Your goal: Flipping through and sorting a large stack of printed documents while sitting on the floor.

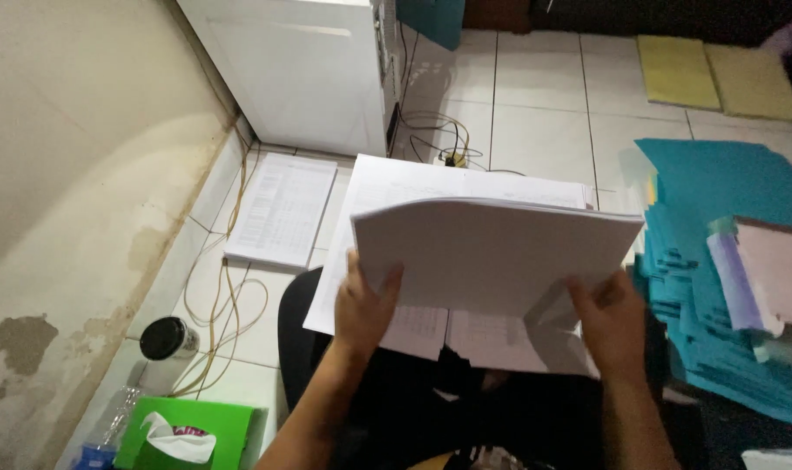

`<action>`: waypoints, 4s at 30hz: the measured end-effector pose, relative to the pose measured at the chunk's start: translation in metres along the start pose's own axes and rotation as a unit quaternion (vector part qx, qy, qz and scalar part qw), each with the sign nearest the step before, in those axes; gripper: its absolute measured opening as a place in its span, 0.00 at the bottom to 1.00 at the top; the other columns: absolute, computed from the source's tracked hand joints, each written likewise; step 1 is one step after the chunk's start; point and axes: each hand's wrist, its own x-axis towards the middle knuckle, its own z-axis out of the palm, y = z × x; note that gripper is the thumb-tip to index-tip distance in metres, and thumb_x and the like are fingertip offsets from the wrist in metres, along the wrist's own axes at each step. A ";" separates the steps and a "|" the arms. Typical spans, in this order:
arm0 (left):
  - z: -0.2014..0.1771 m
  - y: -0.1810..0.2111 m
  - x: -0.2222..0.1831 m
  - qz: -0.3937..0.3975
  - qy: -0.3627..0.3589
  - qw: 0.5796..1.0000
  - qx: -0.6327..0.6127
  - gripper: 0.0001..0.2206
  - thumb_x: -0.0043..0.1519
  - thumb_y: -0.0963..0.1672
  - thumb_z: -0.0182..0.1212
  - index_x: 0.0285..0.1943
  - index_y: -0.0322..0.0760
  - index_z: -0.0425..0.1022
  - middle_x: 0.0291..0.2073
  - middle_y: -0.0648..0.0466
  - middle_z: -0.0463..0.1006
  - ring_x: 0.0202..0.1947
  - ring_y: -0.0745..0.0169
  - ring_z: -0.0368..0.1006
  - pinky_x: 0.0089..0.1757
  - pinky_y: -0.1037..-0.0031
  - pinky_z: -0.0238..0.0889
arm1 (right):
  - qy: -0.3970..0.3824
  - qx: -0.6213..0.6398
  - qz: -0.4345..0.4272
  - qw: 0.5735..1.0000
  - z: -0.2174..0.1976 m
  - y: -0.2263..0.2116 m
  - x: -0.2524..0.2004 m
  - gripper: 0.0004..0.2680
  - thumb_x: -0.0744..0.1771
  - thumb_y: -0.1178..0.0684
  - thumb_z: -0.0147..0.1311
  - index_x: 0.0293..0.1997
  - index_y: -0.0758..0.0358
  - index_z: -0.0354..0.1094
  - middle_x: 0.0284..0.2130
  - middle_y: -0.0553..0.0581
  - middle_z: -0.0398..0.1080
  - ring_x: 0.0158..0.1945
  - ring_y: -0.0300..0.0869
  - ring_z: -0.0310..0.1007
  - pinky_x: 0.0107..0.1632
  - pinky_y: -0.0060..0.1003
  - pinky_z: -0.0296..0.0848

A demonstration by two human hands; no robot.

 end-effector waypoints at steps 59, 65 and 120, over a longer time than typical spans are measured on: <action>-0.020 0.135 -0.023 -0.137 -0.043 0.930 -0.337 0.29 0.60 0.45 0.57 0.72 0.37 0.57 0.56 0.43 0.79 0.60 0.50 0.76 0.58 0.62 0.70 | 0.054 -0.076 -0.465 0.880 0.031 -0.049 -0.070 0.10 0.70 0.49 0.48 0.35 0.61 0.72 0.36 0.59 0.81 0.41 0.43 0.86 0.44 0.35 0.77; -0.029 0.133 -0.024 -0.112 -0.023 0.973 -0.199 0.18 0.61 0.43 0.59 0.61 0.34 0.72 0.49 0.47 0.84 0.50 0.56 0.80 0.48 0.67 0.74 | -0.295 -0.126 -0.402 0.858 0.021 -0.005 -0.083 0.26 0.66 0.39 0.66 0.67 0.60 0.57 0.70 0.68 0.57 0.72 0.63 0.56 0.65 0.61 0.61; 0.054 0.105 0.016 0.175 -0.013 0.960 -0.217 0.12 0.71 0.43 0.47 0.58 0.29 0.68 0.40 0.49 0.75 0.41 0.56 0.74 0.43 0.68 0.69 | 0.080 0.097 -0.004 0.992 -0.024 -0.053 -0.001 0.17 0.69 0.61 0.48 0.67 0.71 0.57 0.62 0.64 0.65 0.66 0.49 0.62 0.66 0.46 0.62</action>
